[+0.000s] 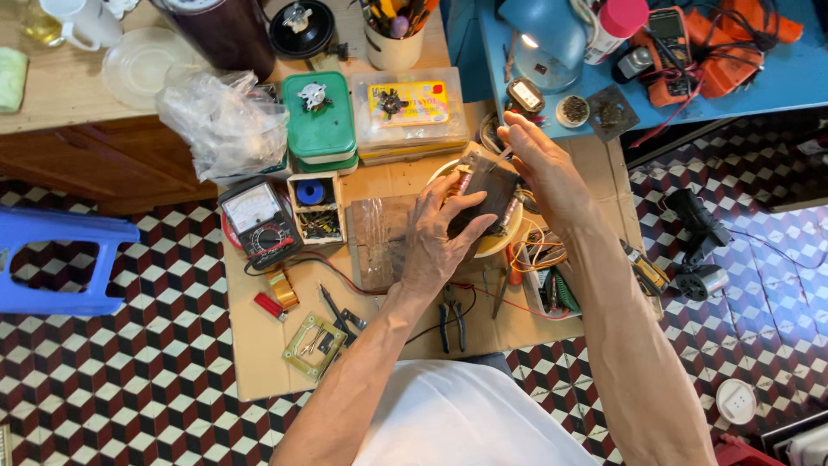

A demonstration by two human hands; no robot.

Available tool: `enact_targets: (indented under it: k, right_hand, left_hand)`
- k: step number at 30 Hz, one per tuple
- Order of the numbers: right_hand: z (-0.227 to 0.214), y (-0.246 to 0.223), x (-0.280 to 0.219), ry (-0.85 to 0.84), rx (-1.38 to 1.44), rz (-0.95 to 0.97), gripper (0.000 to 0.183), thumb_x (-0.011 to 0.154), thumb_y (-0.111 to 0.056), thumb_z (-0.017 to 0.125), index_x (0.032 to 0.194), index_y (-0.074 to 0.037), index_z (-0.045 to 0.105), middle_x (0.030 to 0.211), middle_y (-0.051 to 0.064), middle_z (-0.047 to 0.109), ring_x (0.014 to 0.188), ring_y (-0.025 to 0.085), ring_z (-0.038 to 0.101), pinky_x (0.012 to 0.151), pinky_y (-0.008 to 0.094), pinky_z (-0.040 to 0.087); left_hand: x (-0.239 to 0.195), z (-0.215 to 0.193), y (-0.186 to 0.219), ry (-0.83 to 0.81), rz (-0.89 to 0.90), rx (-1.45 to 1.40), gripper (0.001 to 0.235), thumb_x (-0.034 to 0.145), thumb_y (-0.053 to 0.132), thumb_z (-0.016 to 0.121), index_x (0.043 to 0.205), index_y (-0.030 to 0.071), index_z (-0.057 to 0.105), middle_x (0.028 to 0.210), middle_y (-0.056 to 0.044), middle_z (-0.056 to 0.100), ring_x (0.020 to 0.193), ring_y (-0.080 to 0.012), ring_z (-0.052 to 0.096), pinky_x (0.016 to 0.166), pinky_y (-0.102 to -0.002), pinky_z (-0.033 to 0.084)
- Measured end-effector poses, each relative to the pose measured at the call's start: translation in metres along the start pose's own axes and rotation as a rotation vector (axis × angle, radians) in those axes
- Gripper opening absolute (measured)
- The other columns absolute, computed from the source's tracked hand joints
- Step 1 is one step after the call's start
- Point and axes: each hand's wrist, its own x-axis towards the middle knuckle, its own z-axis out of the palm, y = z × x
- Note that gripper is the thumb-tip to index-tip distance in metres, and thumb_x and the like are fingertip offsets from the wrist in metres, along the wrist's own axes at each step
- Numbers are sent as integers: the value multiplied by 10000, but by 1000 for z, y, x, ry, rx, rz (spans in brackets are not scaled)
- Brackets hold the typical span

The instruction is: The person uses a small flashlight to inspect a stack of laminated metal sheets with copper windings, then uses pliers to bend and adjust the edges of the sheets. The person continues to manipulate the stack, aligning and pressing the sheets together.

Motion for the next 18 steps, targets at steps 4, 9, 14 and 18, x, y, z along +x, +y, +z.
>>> enact_targets:
  k: [4, 9, 14, 18]
  right_hand:
    - [-6, 1, 8, 15, -66, 119, 767, 914, -496, 641, 1557, -166, 384, 1550, 84, 486, 1402, 150, 446, 1137, 301, 325]
    - [-7, -5, 1, -19, -84, 186, 738, 888, -452, 648, 1542, -185, 435, 1464, 83, 571, 1294, 193, 550, 1074, 334, 421]
    - [-3, 4, -10, -52, -204, 59, 634, 911, -442, 669, 1447, -116, 577, 1391, 80, 648, 1299, 154, 575, 1076, 314, 437]
    - [-3, 11, 3, 23, -151, 153, 629, 905, -461, 656, 1419, -103, 603, 1361, 67, 665, 1265, 159, 594, 1053, 316, 453]
  left_hand:
    - [1, 0, -2, -19, 14, 19, 371, 902, 359, 799, 1201, 155, 716, 1396, -141, 592, 1369, -347, 528, 1146, -483, 419]
    - [1, 3, -4, -20, -4, 12, 379, 901, 377, 788, 1197, 150, 720, 1401, -164, 591, 1353, -343, 538, 1138, -479, 424]
    - [3, 4, -6, -47, 10, 21, 375, 896, 368, 798, 1186, 143, 722, 1362, -149, 623, 1339, -341, 554, 1129, -482, 426]
    - [3, 2, -6, -44, 18, 12, 367, 899, 358, 803, 1185, 144, 717, 1359, -147, 626, 1330, -336, 567, 1127, -481, 432]
